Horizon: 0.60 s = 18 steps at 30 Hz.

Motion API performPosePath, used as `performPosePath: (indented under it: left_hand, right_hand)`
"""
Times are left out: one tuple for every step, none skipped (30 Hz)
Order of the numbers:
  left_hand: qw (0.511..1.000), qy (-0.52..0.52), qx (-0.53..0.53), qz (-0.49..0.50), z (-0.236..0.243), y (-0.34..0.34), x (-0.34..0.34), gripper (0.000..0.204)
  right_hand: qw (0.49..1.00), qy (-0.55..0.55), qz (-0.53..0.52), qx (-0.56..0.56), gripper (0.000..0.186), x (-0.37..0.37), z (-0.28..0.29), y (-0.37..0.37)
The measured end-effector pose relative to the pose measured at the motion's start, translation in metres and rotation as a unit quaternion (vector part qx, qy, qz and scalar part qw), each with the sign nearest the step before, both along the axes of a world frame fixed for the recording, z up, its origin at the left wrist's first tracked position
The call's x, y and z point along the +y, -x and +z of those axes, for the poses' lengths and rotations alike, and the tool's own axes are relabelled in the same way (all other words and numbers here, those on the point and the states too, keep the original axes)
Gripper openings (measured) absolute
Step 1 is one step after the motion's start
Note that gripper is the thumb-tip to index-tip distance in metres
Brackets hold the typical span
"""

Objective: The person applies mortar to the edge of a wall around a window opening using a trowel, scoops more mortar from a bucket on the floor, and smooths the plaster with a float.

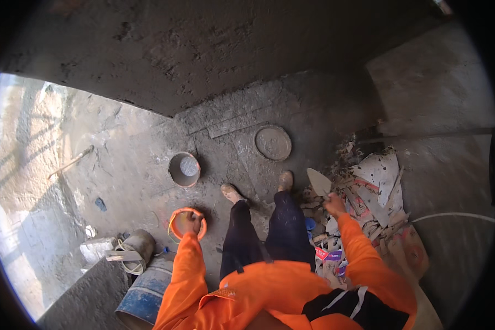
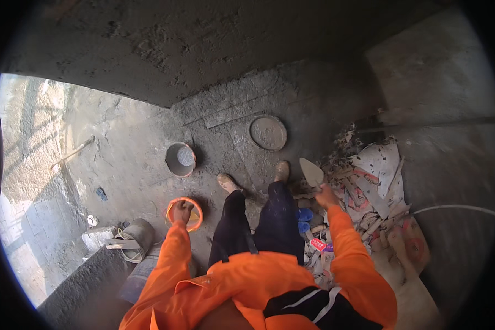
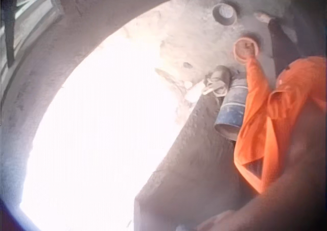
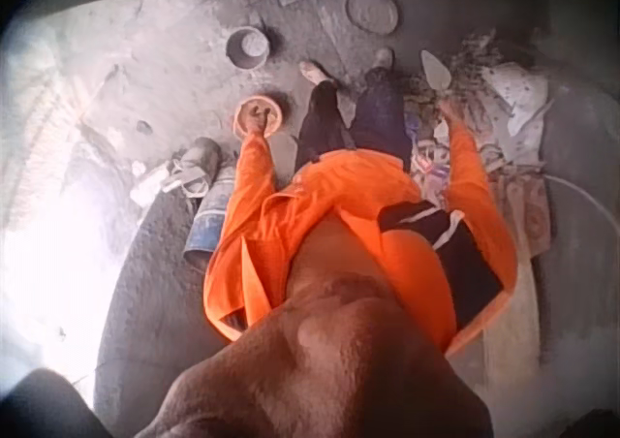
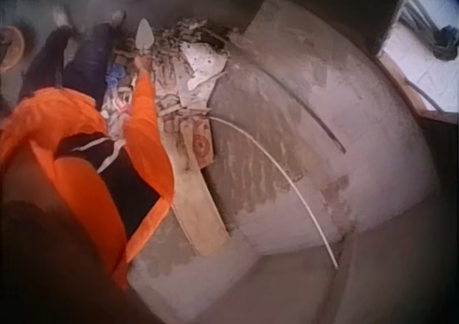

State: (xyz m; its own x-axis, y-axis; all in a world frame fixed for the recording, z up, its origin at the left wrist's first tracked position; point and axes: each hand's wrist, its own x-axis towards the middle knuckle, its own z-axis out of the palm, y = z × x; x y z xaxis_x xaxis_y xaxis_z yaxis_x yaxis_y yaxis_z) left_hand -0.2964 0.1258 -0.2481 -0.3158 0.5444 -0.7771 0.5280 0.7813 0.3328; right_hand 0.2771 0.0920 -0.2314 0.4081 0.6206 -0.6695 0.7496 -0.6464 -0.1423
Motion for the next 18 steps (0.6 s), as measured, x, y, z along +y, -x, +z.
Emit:
performPosePath:
  left_hand:
    - [0.997,-0.065,-0.024,-0.020,-0.032,-0.002,0.011,0.070]
    - [0.994,-0.067,-0.080,0.038,-0.051,-0.029,0.037,0.073]
    - [0.988,-0.074,-0.125,0.045,-0.077,-0.052,0.059,0.076]
    - [0.981,-0.084,-0.162,0.064,-0.111,-0.071,0.075,0.080]
    - [0.980,-0.093,-0.170,0.053,-0.148,-0.088,0.092,0.083]
    - [0.980,-0.093,-0.167,0.049,-0.183,-0.094,0.094,0.086]
    - [0.981,-0.067,-0.174,0.056,-0.202,-0.132,0.112,0.088]
    - [0.981,-0.046,-0.179,0.061,-0.216,-0.175,0.142,0.090]
    - [0.984,-0.036,-0.168,0.047,-0.246,-0.191,0.160,0.092]
    - [0.987,-0.020,-0.156,0.038,-0.278,-0.202,0.166,0.095]
    - [0.976,-0.001,-0.198,0.092,-0.295,-0.231,0.176,0.099]
    - [0.960,0.020,-0.239,0.144,-0.306,-0.259,0.187,0.104]
    - [0.950,0.019,-0.256,0.178,-0.324,-0.267,0.190,0.108]
    - [0.937,0.025,-0.288,0.194,-0.346,-0.272,0.194,0.104]
    - [0.922,0.020,-0.321,0.217,-0.366,-0.278,0.194,0.089]
    - [0.918,0.020,-0.321,0.231,-0.387,-0.268,0.187,0.071]
    - [0.914,0.020,-0.324,0.244,-0.405,-0.260,0.177,0.054]
    - [0.907,-0.008,-0.340,0.248,-0.408,-0.266,0.172,0.041]
  right_hand:
    - [0.999,0.018,0.017,0.025,0.051,0.043,-0.002,0.029]
    - [0.998,0.042,0.022,0.039,0.052,0.067,-0.004,0.046]
    - [0.998,0.009,0.028,0.063,0.051,0.067,-0.051,0.040]
    - [0.996,0.002,0.067,0.059,0.047,0.088,-0.083,0.044]
    - [0.992,-0.007,0.111,0.056,0.044,0.112,-0.113,0.052]
    - [0.983,0.018,0.181,0.028,0.039,0.153,-0.111,0.088]
    - [0.972,0.050,0.229,0.009,0.036,0.174,-0.133,0.082]
    - [0.958,0.076,0.276,-0.009,0.033,0.198,-0.166,0.072]
    - [0.948,-0.005,0.311,-0.063,0.031,0.215,-0.204,0.077]
    - [0.947,-0.024,0.301,-0.107,0.027,0.236,-0.229,0.091]
    - [0.934,-0.037,0.327,-0.139,0.026,0.244,-0.258,0.085]
    - [0.919,-0.050,0.352,-0.170,0.025,0.246,-0.283,0.076]
    - [0.908,-0.026,0.398,-0.130,0.028,0.248,-0.302,0.078]
    - [0.908,-0.012,0.406,-0.102,0.030,0.250,-0.324,0.076]
    - [0.908,0.004,0.413,-0.076,0.031,0.247,-0.344,0.072]
    - [0.918,0.001,0.397,-0.018,0.033,0.242,-0.349,0.079]
    - [0.925,0.001,0.378,0.036,0.036,0.239,-0.345,0.081]
    - [0.932,-0.009,0.354,0.074,0.038,0.237,-0.335,0.073]
